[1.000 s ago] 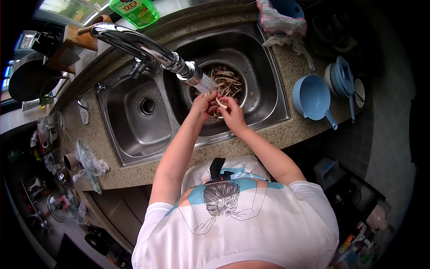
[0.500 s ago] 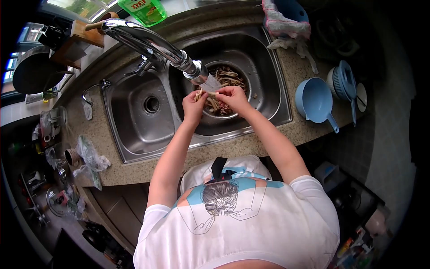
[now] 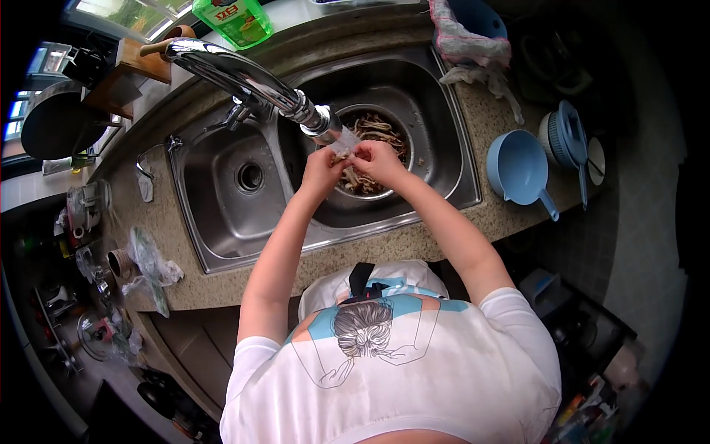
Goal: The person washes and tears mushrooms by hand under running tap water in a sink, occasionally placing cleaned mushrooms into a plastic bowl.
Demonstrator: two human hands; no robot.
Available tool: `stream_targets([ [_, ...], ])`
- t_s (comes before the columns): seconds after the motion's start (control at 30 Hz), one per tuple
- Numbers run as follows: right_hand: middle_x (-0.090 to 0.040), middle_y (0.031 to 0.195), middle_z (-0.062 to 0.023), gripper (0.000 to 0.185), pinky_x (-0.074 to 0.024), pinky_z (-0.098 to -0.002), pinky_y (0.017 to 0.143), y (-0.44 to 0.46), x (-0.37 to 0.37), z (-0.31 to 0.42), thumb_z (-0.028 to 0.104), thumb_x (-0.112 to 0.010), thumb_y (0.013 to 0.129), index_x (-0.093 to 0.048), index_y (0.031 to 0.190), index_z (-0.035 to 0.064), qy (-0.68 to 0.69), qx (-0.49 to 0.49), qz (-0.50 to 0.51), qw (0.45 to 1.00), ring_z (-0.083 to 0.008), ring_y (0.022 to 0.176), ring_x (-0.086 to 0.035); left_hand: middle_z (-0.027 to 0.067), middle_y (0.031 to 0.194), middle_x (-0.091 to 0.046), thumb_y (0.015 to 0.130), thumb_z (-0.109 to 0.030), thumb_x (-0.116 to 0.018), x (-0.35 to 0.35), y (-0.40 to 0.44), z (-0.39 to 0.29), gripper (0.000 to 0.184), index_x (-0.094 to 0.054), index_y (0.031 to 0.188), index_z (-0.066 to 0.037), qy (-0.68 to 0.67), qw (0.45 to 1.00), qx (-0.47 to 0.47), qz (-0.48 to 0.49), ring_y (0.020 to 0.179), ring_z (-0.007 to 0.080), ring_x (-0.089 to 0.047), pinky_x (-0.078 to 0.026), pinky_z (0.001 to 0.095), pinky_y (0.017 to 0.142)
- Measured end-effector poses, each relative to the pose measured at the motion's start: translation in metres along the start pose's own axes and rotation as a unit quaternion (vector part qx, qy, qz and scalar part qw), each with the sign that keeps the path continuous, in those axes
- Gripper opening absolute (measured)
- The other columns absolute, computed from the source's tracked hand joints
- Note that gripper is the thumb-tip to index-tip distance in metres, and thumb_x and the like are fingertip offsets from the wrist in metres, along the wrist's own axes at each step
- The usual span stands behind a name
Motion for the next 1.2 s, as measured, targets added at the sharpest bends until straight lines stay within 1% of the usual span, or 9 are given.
stream_targets([
  [0.07,-0.063,0.072,-0.0109,0.014,-0.048,-0.0281,0.056,-0.001,-0.001,0.019,0.008,-0.062,0.077,-0.058,0.084,-0.0031,-0.248,0.123,-0.015,0.961,-0.0152,0.061,-0.061,0.0158,0.077,-0.063,0.074,-0.013,-0.068,0.003,0.0,-0.007,0.02,-0.062,0.089,0.0,0.019,1.0,0.014,0.015,0.067,0.0283,-0.06,-0.046,0.034,0.062],
  [0.27,-0.058,0.075,-0.0224,0.016,-0.0466,-0.0416,0.063,-0.007,-0.016,0.035,0.012,-0.058,0.073,-0.056,0.08,-0.0016,-0.397,0.247,-0.016,0.884,-0.0386,0.071,-0.057,0.0207,0.067,-0.059,0.073,-0.017,-0.068,-0.002,0.009,0.015,0.023,-0.06,0.077,0.005,0.091,0.992,0.038,0.081,0.059,0.0294,-0.057,-0.043,0.0352,0.055],
  [0.47,-0.057,0.08,-0.0222,0.023,-0.0457,-0.0461,0.069,-0.007,-0.022,0.018,0.018,-0.056,0.078,-0.048,0.088,-0.0006,-0.441,0.203,-0.083,0.87,-0.0387,0.079,-0.056,0.0197,0.064,-0.057,0.072,-0.014,-0.066,-0.009,0.012,0.029,0.019,-0.06,0.075,0.004,0.083,0.994,0.039,0.06,0.055,0.0254,-0.055,-0.043,0.0351,0.055],
  [0.67,-0.058,0.074,-0.0229,0.025,-0.0443,-0.0452,0.066,0.0,-0.008,-0.013,0.024,-0.049,0.084,-0.049,0.088,-0.0005,-0.298,0.14,-0.066,0.942,-0.0397,0.074,-0.056,0.0055,0.069,-0.063,0.078,-0.01,-0.061,-0.015,-0.001,0.018,0.013,-0.063,0.084,0.001,-0.09,0.987,0.115,0.06,0.061,0.0127,-0.057,-0.045,0.03,0.056],
  [0.8,-0.057,0.073,-0.0232,0.024,-0.0441,-0.0432,0.064,-0.006,0.021,-0.042,0.024,-0.048,0.083,-0.051,0.087,0.0006,-0.197,0.043,-0.041,0.979,-0.0399,0.075,-0.056,-0.0032,0.062,-0.052,0.08,-0.009,-0.056,-0.018,0.001,0.024,0.007,-0.06,0.08,-0.004,-0.312,0.933,0.166,0.068,0.048,0.0063,-0.042,-0.032,0.0229,0.043],
  [0.97,-0.059,0.079,-0.0203,0.023,-0.0451,-0.0436,0.071,-0.044,0.089,-0.047,0.023,-0.054,0.078,-0.054,0.091,0.0042,-0.439,-0.049,-0.163,0.882,-0.0359,0.078,-0.058,-0.0053,0.056,-0.043,0.081,-0.011,-0.054,-0.02,0.008,0.005,0.005,-0.056,0.077,-0.009,-0.411,0.885,0.218,0.029,0.043,0.0046,-0.031,-0.021,0.0202,0.039],
  [1.07,-0.06,0.079,-0.018,0.03,-0.0448,-0.0429,0.074,-0.062,0.094,-0.038,0.026,-0.057,0.077,-0.054,0.099,0.0058,-0.531,-0.001,-0.238,0.813,-0.0348,0.082,-0.058,-0.0055,0.053,-0.04,0.082,-0.012,-0.052,-0.026,0.013,0.006,0.004,-0.053,0.078,-0.011,-0.481,0.838,0.259,0.01,0.041,0.0045,-0.03,-0.018,0.0187,0.037],
  [1.13,-0.061,0.079,-0.0158,0.031,-0.0454,-0.0388,0.075,-0.048,0.091,-0.04,0.03,-0.059,0.079,-0.058,0.1,0.0066,-0.481,-0.001,-0.232,0.846,-0.0311,0.081,-0.059,-0.0057,0.052,-0.036,0.082,-0.015,-0.052,-0.035,0.015,0.013,0.004,-0.052,0.078,-0.013,-0.535,0.8,0.269,0.033,0.039,0.0043,-0.028,-0.016,0.0178,0.035],
  [1.2,-0.062,0.08,-0.013,0.027,-0.0457,-0.0344,0.073,-0.026,0.069,-0.04,0.03,-0.056,0.083,-0.062,0.094,0.0053,-0.169,0.043,-0.149,0.973,-0.0246,0.079,-0.059,-0.0054,0.052,-0.036,0.082,-0.017,-0.053,-0.036,0.014,0.012,0.007,-0.051,0.077,-0.013,-0.519,0.814,0.259,0.037,0.038,0.0045,-0.028,-0.017,0.0184,0.035],
])
Point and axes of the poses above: each hand's wrist, its own y-axis towards the middle knuckle, its own x-axis out of the back of the hand, z = x × y, the point moved 7 cm from there along y, towards the middle knuckle
